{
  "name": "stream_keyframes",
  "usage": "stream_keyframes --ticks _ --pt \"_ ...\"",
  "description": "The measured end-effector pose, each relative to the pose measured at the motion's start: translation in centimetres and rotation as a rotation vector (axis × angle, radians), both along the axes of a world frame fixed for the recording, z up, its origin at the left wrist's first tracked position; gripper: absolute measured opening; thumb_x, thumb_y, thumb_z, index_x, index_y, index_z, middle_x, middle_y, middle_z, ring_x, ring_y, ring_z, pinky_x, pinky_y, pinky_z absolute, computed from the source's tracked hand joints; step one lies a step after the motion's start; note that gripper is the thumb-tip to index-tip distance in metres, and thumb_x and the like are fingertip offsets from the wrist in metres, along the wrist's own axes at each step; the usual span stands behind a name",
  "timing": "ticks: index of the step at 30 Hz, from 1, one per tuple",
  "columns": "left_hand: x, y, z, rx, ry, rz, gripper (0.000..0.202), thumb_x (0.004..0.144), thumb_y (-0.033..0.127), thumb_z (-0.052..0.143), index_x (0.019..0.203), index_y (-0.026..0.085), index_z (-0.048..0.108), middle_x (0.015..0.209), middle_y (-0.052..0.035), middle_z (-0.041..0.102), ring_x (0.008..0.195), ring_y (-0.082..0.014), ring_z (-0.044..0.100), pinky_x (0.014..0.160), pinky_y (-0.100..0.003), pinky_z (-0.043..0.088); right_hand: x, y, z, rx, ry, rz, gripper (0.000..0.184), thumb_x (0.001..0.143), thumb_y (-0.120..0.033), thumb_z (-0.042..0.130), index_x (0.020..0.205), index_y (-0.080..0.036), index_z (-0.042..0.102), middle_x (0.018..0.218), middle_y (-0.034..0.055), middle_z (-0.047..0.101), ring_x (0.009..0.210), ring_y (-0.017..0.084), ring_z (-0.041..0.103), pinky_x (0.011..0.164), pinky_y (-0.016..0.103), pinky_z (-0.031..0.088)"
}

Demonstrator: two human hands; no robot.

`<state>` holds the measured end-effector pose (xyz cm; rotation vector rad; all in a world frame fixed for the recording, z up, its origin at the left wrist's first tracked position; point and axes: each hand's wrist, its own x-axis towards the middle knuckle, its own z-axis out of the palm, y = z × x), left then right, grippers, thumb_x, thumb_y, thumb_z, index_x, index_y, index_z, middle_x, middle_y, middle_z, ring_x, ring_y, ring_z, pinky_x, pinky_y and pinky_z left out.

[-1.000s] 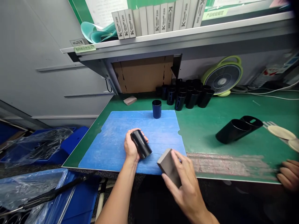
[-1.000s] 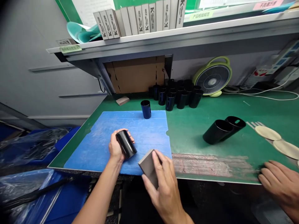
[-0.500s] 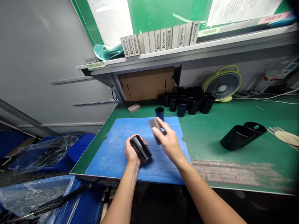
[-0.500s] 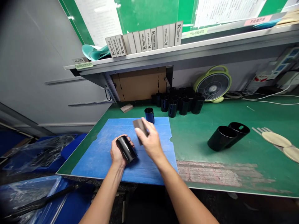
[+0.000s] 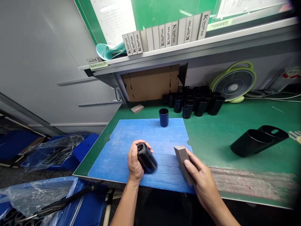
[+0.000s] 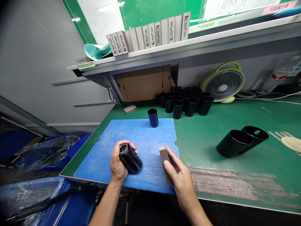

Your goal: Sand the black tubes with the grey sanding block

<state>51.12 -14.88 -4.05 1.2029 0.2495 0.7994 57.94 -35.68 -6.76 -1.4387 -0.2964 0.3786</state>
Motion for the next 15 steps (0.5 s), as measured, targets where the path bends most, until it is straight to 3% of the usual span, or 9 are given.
stream_keyframes --ticks 4,7,10,15 --pt "-0.8 -0.6 0.0 0.069 0.027 -0.064 0.041 0.095 0.053 0.049 0.105 0.017 0.066 0.083 -0.0093 0.069 0.074 -0.0227 0.065 0.072 -0.034 0.050 -0.1 0.2 0.3 -0.092 -0.121 0.017 0.060 0.091 -0.055 0.065 0.143 -0.026 0.058 0.150 0.0090 0.054 0.142 0.031 0.046 0.120 0.053 0.034" --pt "-1.1 -0.7 -0.1 0.082 0.049 -0.124 0.051 0.089 0.063 0.056 0.103 0.016 0.068 0.084 -0.0113 0.069 0.076 -0.0245 0.064 0.073 -0.035 0.050 -0.2 0.4 0.6 -0.095 -0.154 0.035 0.060 0.090 -0.056 0.065 0.142 -0.026 0.059 0.150 0.0092 0.054 0.141 0.031 0.048 0.115 0.049 0.044" --pt "-1.3 -0.6 -0.2 0.074 0.047 -0.153 0.057 0.085 0.070 0.059 0.103 0.016 0.067 0.086 -0.0119 0.069 0.078 -0.0258 0.065 0.075 -0.036 0.050 -0.2 0.5 0.6 -0.104 -0.170 0.025 0.058 0.091 -0.055 0.064 0.141 -0.027 0.059 0.148 0.0082 0.055 0.140 0.030 0.049 0.113 0.048 0.046" --pt "-1.3 -0.9 -0.4 0.039 0.069 -0.137 0.062 0.096 0.069 0.036 0.100 0.016 0.068 0.086 -0.0112 0.069 0.080 -0.0247 0.066 0.076 -0.036 0.051 -0.8 1.7 0.7 -0.171 -0.415 -0.081 0.058 0.094 -0.048 0.063 0.148 -0.028 0.051 0.151 0.0079 0.051 0.142 0.029 0.045 0.119 0.051 0.038"
